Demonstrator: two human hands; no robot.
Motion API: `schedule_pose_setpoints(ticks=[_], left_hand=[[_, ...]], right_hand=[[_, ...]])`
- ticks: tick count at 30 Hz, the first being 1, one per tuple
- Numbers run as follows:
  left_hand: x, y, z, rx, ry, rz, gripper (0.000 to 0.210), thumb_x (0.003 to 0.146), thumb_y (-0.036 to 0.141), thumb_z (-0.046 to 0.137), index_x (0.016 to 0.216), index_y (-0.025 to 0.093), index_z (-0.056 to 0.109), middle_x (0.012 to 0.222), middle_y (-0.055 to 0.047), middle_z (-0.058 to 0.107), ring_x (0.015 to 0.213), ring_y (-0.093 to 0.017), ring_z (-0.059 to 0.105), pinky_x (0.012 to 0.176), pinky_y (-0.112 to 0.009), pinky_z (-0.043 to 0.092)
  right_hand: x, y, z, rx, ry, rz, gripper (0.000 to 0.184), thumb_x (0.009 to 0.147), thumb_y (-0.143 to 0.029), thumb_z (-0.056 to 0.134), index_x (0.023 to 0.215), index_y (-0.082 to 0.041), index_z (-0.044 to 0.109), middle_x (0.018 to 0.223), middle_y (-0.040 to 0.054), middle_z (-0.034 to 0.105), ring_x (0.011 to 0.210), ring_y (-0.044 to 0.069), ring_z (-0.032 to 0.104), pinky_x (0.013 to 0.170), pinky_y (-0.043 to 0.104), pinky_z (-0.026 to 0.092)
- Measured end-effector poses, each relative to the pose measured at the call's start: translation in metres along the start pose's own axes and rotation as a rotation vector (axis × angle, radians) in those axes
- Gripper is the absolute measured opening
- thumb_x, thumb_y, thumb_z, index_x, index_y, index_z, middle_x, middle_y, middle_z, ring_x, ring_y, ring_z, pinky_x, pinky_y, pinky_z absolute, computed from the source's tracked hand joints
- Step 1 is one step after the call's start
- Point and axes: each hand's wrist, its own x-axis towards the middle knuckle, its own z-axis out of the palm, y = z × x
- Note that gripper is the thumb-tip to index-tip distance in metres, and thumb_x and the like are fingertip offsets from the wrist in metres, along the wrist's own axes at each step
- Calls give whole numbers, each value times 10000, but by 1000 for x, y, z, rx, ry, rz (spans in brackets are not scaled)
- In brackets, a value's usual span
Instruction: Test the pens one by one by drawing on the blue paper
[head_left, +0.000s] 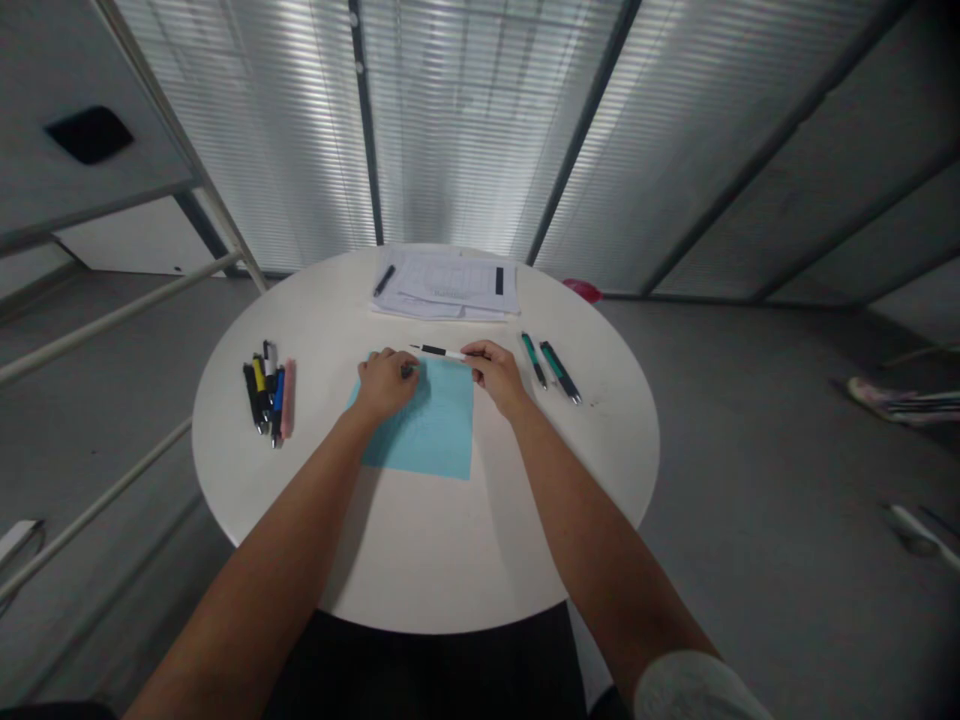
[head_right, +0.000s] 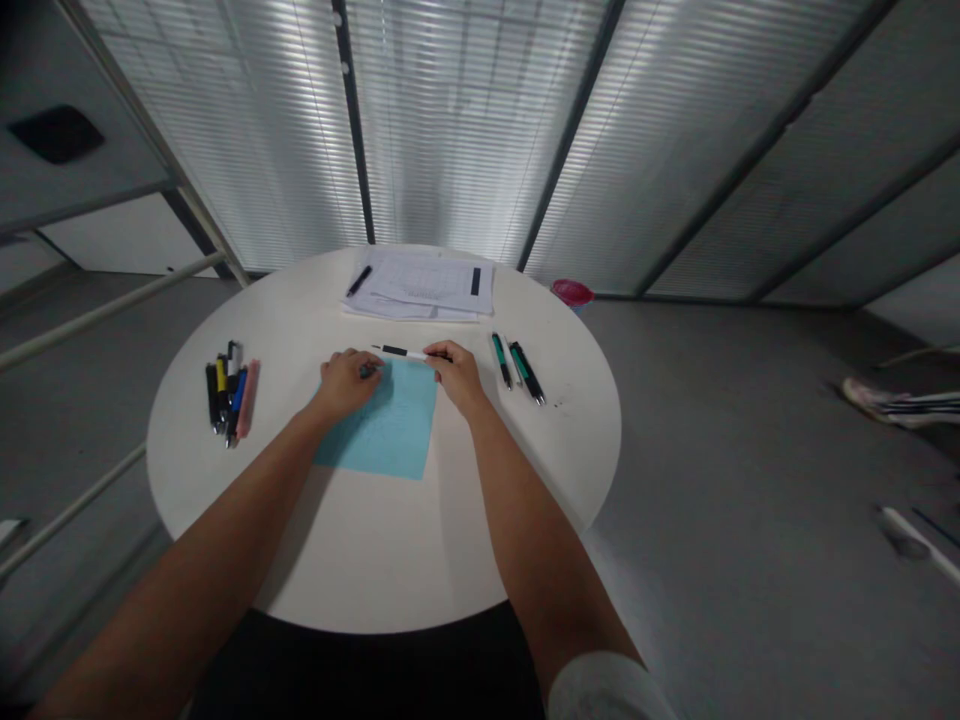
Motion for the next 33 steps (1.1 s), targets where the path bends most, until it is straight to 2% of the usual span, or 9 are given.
schedule_pose_setpoints(ticks=[5, 9, 13, 19, 24, 27, 30, 33], left_hand=[[2, 0, -6, -286, 71, 7, 317, 761, 233, 573, 1052, 226, 698, 964, -62, 689, 939, -238, 590, 928, -437, 422], [3, 3, -8, -670, 114, 11, 167, 761, 254, 623, 889, 204, 717, 783, -54, 667, 744, -186, 593, 766, -372, 490], [3, 6, -8, -911, 116, -70, 85, 717, 258, 687, 751, 182, 702, 726, -58, 660, 681, -167, 586, 655, -318, 490], [6, 5, -8, -986, 112, -100, 68, 715, 241, 674, 724, 174, 682, 728, -58, 676, 685, -152, 591, 660, -287, 472], [9, -3, -8, -919, 190, -103, 130, 753, 300, 651, 752, 171, 663, 739, -49, 685, 665, -140, 574, 672, -280, 461], [11, -5, -9, -939, 213, -136, 134, 756, 302, 646, 758, 168, 642, 733, -53, 688, 644, -131, 577, 663, -275, 457], [12, -5, -11, -1056, 201, -198, 129, 757, 298, 642, 777, 177, 603, 776, -66, 706, 622, -119, 587, 642, -269, 456], [13, -4, -12, -1214, 184, -257, 149, 753, 301, 651, 787, 186, 564, 830, -73, 716, 604, -109, 594, 639, -272, 467]], right_hand=[[1, 2, -2, -17, -34, -40, 173, 654, -262, 622, 807, -199, 674, 534, -57, 503, 486, 82, 428, 462, 221, 279], [-1, 1, -2, -30, -43, -63, 150, 667, -273, 618, 784, -201, 681, 523, -51, 497, 485, 85, 421, 462, 224, 278], [-3, -1, -2, -23, -34, -38, 161, 661, -284, 625, 787, -206, 687, 508, -53, 489, 479, 87, 411, 457, 223, 268], [-2, -1, -2, 13, -22, -13, 177, 646, -274, 632, 797, -201, 685, 481, -59, 474, 467, 84, 406, 454, 218, 259], [-3, -4, -2, 42, -14, -1, 183, 645, -254, 613, 806, -196, 676, 468, -64, 458, 449, 77, 395, 440, 212, 247], [-4, -6, -2, 61, 5, -4, 214, 628, -255, 624, 830, -195, 660, 568, -53, 525, 454, 66, 416, 426, 210, 252], [-3, -5, -3, 106, 49, -1, 287, 615, -270, 641, 894, -206, 640, 733, -36, 594, 460, 52, 445, 412, 207, 261], [0, -3, -5, 156, 88, 5, 325, 621, -288, 646, 937, -216, 617, 750, -40, 605, 452, 52, 454, 410, 206, 279]])
